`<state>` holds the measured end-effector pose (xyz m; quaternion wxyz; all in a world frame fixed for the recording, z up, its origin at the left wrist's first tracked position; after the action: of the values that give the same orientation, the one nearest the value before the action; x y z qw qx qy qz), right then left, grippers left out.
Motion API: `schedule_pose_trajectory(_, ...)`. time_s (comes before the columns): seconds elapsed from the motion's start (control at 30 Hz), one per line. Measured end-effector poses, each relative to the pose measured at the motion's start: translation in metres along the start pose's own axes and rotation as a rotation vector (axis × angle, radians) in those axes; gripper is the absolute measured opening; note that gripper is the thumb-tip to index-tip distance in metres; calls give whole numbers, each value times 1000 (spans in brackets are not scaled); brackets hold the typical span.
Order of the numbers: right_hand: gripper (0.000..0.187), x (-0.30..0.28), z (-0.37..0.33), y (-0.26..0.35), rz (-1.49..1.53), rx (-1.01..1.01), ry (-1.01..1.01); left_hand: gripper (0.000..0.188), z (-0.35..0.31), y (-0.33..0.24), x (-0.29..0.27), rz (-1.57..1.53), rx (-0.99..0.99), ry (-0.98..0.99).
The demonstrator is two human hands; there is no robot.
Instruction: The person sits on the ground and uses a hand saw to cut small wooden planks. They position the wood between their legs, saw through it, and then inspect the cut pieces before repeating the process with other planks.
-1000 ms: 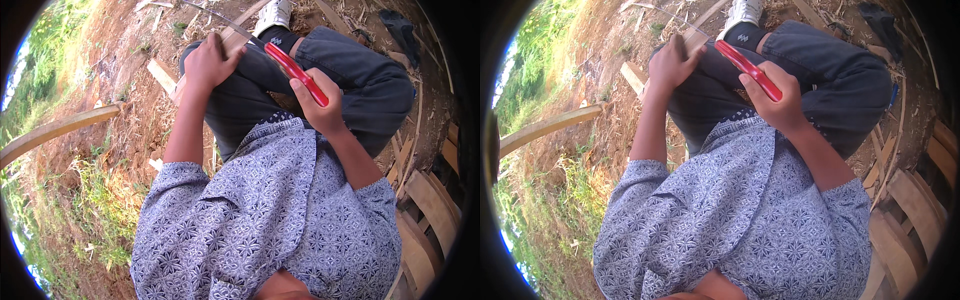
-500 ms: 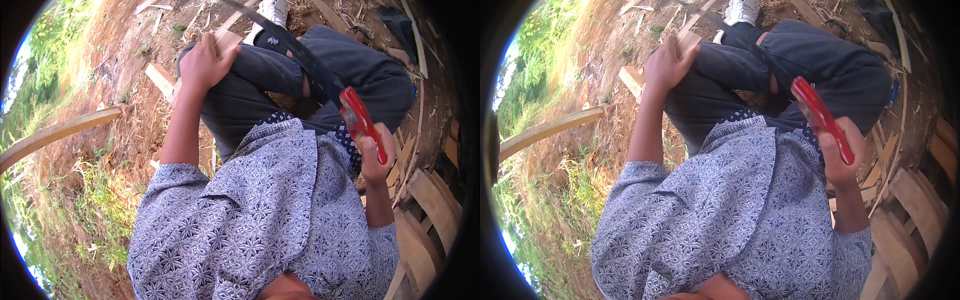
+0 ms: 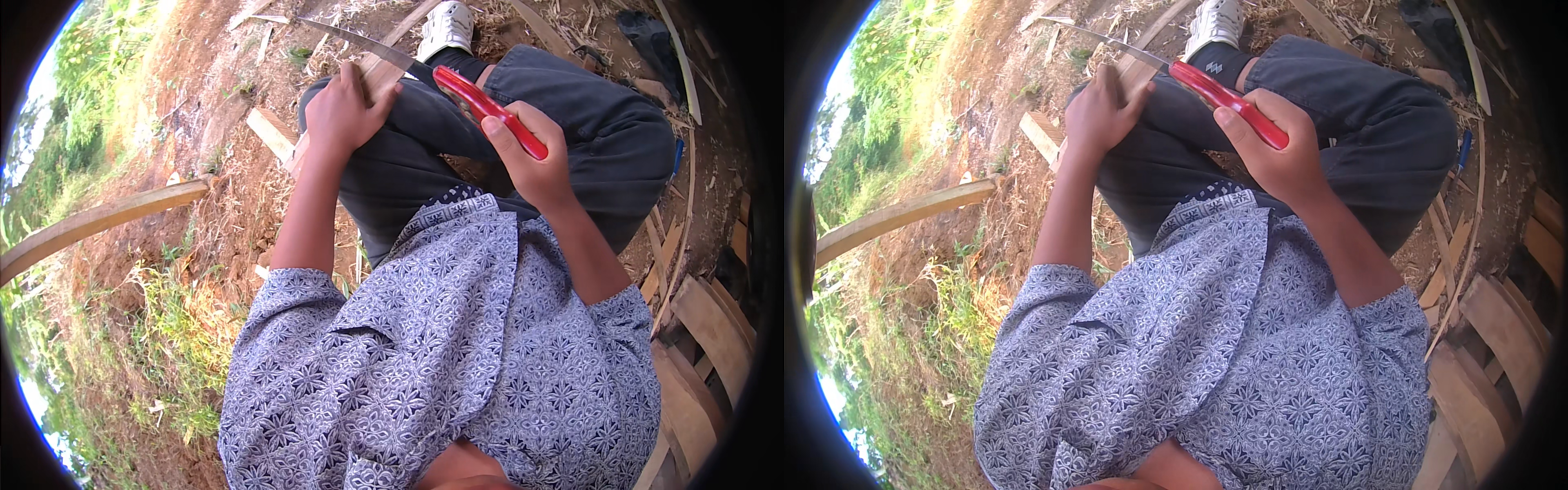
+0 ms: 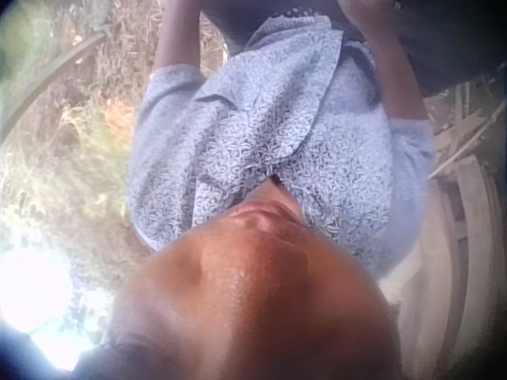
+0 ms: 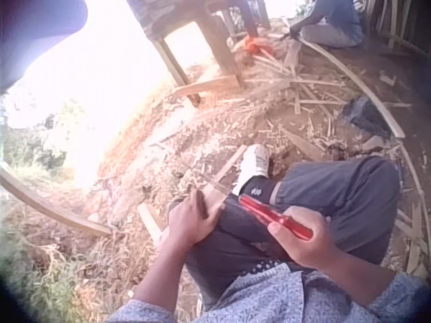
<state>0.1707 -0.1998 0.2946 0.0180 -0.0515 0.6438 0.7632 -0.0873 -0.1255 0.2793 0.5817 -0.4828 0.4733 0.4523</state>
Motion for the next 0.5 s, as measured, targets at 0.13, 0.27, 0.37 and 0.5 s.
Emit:
schedule_pose_trajectory(0.13, 20, 3, -7, 5, -24, 30, 24, 64, -1, 2, 3, 9, 1, 6)
schedule_pose_trajectory(0.27, 17, -8, -31, 10, -134, -20, 53, 65, 5, 6, 9, 11, -18, 57)
schedule_pose_trajectory(0.37, 14, -47, -53, 23, -147, 95, 97, 66, 6, 8, 7, 21, -58, 88)
schedule_pose_trajectory(0.5, 30, -128, -96, 42, -251, 171, 50, 67, 7, 14, 0, 10, -86, 87)
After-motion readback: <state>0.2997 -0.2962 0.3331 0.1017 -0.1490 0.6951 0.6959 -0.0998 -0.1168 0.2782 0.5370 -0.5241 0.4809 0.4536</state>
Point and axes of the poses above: each hand's wrist, its own z-axis towards the middle knuckle, its own x-axis out of the palm, y = z × x, the point moved 8 cm from there along z, towards the middle knuckle, and after that the axes turned 1 degree about -z, right-handed, at the moved point
